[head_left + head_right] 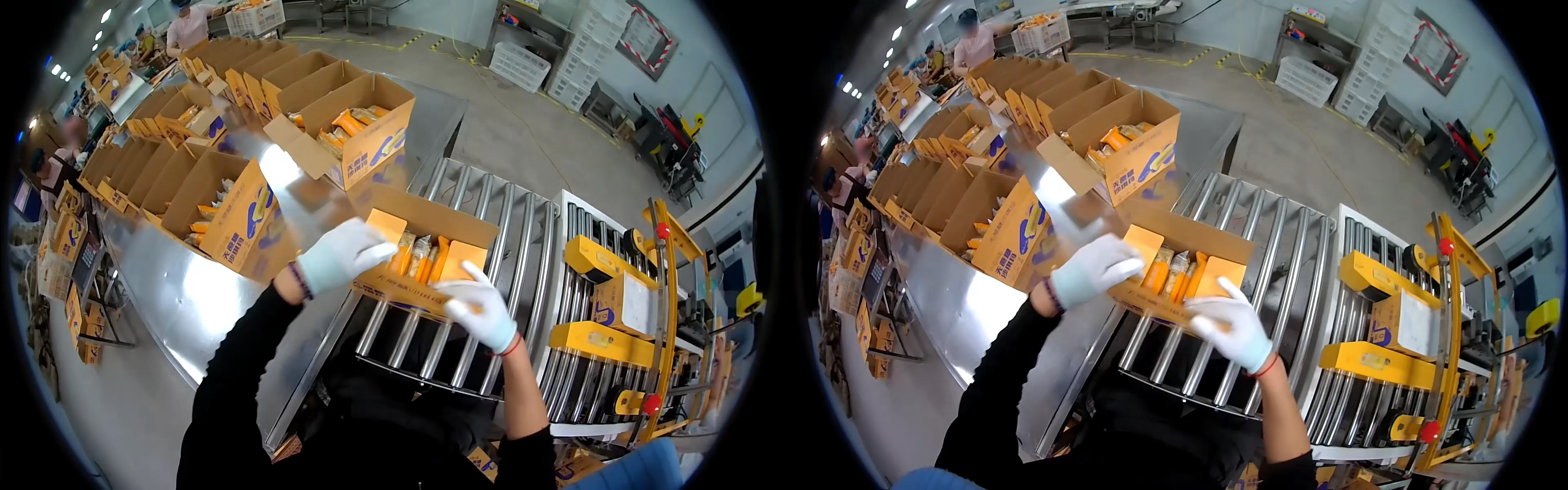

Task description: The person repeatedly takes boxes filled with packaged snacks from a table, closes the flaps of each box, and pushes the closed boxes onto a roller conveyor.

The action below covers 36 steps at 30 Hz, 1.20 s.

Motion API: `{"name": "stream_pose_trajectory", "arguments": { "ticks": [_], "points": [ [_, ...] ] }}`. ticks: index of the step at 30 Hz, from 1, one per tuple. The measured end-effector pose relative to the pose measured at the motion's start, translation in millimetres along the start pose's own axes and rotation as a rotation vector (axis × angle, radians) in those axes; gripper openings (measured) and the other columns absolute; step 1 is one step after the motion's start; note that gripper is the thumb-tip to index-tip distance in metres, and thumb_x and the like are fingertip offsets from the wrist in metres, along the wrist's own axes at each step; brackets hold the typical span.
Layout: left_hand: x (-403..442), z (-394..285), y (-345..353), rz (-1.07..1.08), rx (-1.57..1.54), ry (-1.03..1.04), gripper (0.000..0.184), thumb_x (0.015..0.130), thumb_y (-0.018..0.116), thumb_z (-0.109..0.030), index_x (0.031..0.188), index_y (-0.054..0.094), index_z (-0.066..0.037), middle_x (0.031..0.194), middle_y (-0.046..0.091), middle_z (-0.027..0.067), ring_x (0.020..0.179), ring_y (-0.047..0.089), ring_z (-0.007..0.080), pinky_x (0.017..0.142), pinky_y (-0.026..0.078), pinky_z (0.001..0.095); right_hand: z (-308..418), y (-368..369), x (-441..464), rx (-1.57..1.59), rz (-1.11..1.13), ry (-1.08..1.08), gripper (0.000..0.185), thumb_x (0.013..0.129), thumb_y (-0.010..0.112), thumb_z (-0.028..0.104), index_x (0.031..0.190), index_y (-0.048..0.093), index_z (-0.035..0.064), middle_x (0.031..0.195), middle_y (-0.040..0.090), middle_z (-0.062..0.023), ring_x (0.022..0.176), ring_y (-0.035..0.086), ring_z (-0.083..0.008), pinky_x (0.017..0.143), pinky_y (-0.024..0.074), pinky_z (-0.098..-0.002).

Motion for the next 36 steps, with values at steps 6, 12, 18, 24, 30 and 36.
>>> {"name": "stream_pose_trajectory", "arguments": {
  "ticks": [6, 12, 18, 24, 30, 36],
  "points": [
    [42, -7, 52, -0.424, 0.323, -0.185, 0.043, 0.086, 0.081, -0.027, 0.115, 0.062, -0.002, 0.116, 0.062, 0.0154, 0.107, 0.059, 0.0332, 0.1, 0.047, 0.0419, 30, -31, 29, -0.747, -0.379, -0.02, 0.086, 0.072, 0.087, 0.029, 0.147, 0.051, 0.0059, 0.144, 0.054, -0.0157, 0.133, 0.05, -0.0356, 0.12, 0.0313, -0.0538],
    [17, 7, 74, -0.498, -1.01, -0.373, 0.052, 0.096, 0.074, -0.026, 0.134, 0.055, 0.006, 0.121, 0.067, 0.0117, 0.115, 0.064, 0.0202, 0.099, 0.053, 0.0328, 24, 24, -25, -0.673, -0.319, 0.079, 0.101, 0.055, 0.095, 0.037, 0.141, 0.054, 0.0025, 0.126, 0.056, -0.0145, 0.124, 0.052, -0.0359, 0.117, 0.0318, -0.0615],
    [124, -38, 131, -0.548, -0.91, -0.334, 0.059, 0.094, 0.075, -0.028, 0.134, 0.055, 0.01, 0.126, 0.066, 0.0209, 0.114, 0.066, 0.0273, 0.099, 0.053, 0.0365, -27, -29, -49, -1.073, -0.348, 0.372, 0.111, 0.063, 0.093, 0.033, 0.154, 0.038, 0.0008, 0.154, 0.046, -0.0185, 0.145, 0.039, -0.0396, 0.125, 0.0192, -0.0585],
    [168, -53, 160, 0.163, -0.826, -0.147, 0.073, 0.092, 0.074, -0.045, 0.142, 0.052, 0.005, 0.14, 0.055, 0.0266, 0.129, 0.058, 0.0337, 0.108, 0.047, 0.0401, -43, -68, -49, -0.953, -0.407, 0.363, 0.113, 0.066, 0.089, 0.048, 0.154, 0.039, -0.0008, 0.158, 0.043, -0.0199, 0.148, 0.034, -0.0431, 0.125, 0.02, -0.0567],
    [133, 71, -32, -0.915, 0.609, -0.338, 0.063, 0.089, 0.073, -0.023, 0.141, 0.05, 0.003, 0.136, 0.059, 0.023, 0.124, 0.056, 0.0398, 0.108, 0.044, 0.049, -53, -52, -39, -0.98, -0.45, 0.378, 0.108, 0.072, 0.084, 0.055, 0.153, 0.04, -0.0028, 0.157, 0.043, -0.0217, 0.148, 0.034, -0.0435, 0.125, 0.0202, -0.0567],
    [112, 111, -17, -0.584, 0.37, -0.382, 0.019, 0.099, 0.059, -0.026, 0.104, 0.064, -0.008, 0.094, 0.071, 0.0219, 0.093, 0.067, 0.0451, 0.082, 0.053, 0.0543, -34, -48, -31, -1.077, -0.467, 0.771, 0.099, 0.083, 0.07, 0.061, 0.153, 0.039, -0.0023, 0.16, 0.039, -0.0228, 0.151, 0.03, -0.0428, 0.126, 0.0165, -0.0581]
  ]
}}
Point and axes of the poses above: each hand's wrist, its own x-axis towards the middle knuckle, its own y-axis out of the palm, z = x × y, the point moved 1 cm from there along x, towards the middle knuckle
